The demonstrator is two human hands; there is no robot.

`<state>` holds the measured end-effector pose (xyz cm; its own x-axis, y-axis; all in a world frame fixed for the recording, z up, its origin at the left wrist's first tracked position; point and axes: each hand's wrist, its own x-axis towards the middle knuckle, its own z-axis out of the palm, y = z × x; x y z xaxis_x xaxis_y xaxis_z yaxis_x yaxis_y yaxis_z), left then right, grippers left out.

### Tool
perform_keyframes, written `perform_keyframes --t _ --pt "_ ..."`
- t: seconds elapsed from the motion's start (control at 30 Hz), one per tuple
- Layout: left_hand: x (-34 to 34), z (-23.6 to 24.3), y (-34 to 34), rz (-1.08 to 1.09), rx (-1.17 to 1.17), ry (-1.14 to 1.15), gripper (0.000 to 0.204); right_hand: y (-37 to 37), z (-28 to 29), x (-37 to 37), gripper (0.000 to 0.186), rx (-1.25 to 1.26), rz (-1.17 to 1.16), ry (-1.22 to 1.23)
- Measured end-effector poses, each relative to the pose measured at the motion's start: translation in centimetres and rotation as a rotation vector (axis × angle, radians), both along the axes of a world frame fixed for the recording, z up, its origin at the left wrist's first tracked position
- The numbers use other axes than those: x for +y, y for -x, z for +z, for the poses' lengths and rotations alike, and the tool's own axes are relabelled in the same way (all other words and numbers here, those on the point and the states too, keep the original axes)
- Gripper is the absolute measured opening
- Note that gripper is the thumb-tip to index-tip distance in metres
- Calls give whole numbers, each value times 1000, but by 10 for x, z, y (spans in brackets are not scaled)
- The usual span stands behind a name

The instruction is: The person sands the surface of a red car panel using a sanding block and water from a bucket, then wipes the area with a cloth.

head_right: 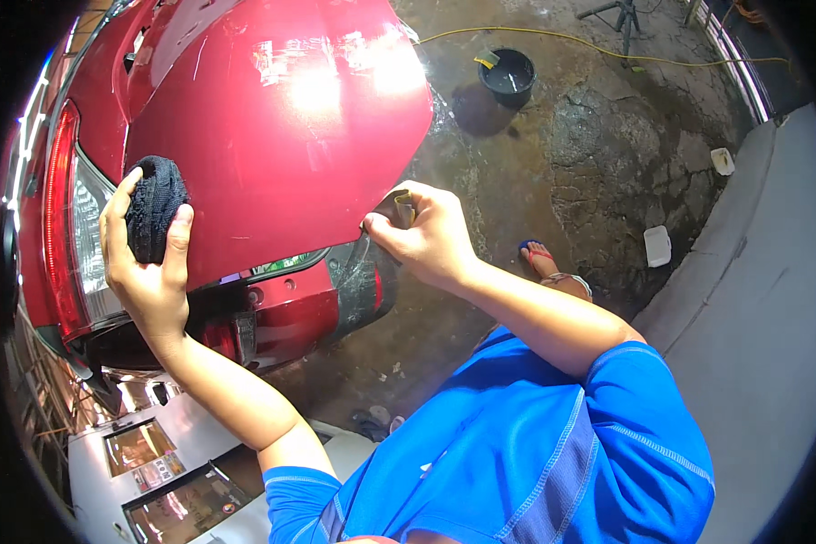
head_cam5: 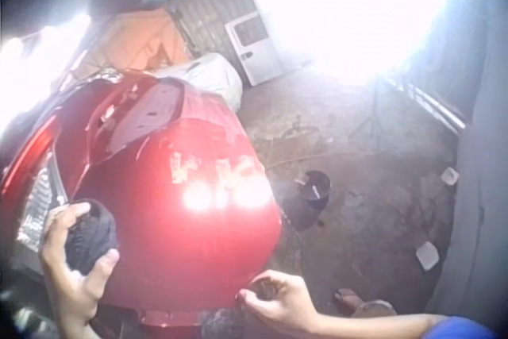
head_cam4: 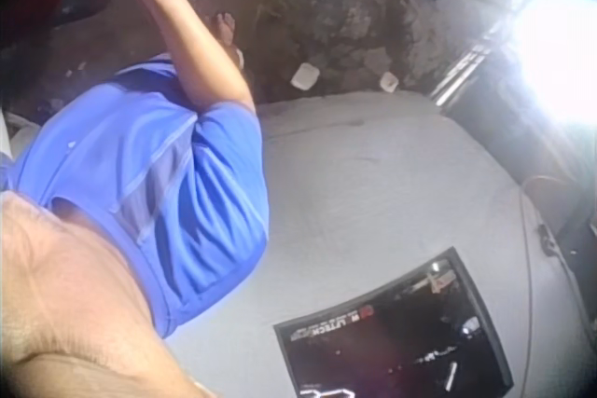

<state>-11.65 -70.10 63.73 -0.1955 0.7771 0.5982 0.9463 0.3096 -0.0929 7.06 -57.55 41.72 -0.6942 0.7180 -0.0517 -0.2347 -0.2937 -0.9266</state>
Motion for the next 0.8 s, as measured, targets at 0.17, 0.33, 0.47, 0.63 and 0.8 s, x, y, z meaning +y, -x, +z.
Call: perform_keyframes --t 0.17,0.33,0.47,0.63,0.8 --pt "0 1 1 -15 -5 -13 53 7 -2 -9 9 31 -48 -139" --pt "2 2 1 -25 -2 -12 53 5 4 -7 18 25 -18 -125" --pt "1 2 2 -19 4 15 52 0 8 5 21 -83 43 -96" --pt "-3 2 3 -12 11 9 52 -3 22 8 24 -113 121 -75" --pt "-3 1 4 -13 -1 6 52 -3 19 12 22 -177 161 -34"
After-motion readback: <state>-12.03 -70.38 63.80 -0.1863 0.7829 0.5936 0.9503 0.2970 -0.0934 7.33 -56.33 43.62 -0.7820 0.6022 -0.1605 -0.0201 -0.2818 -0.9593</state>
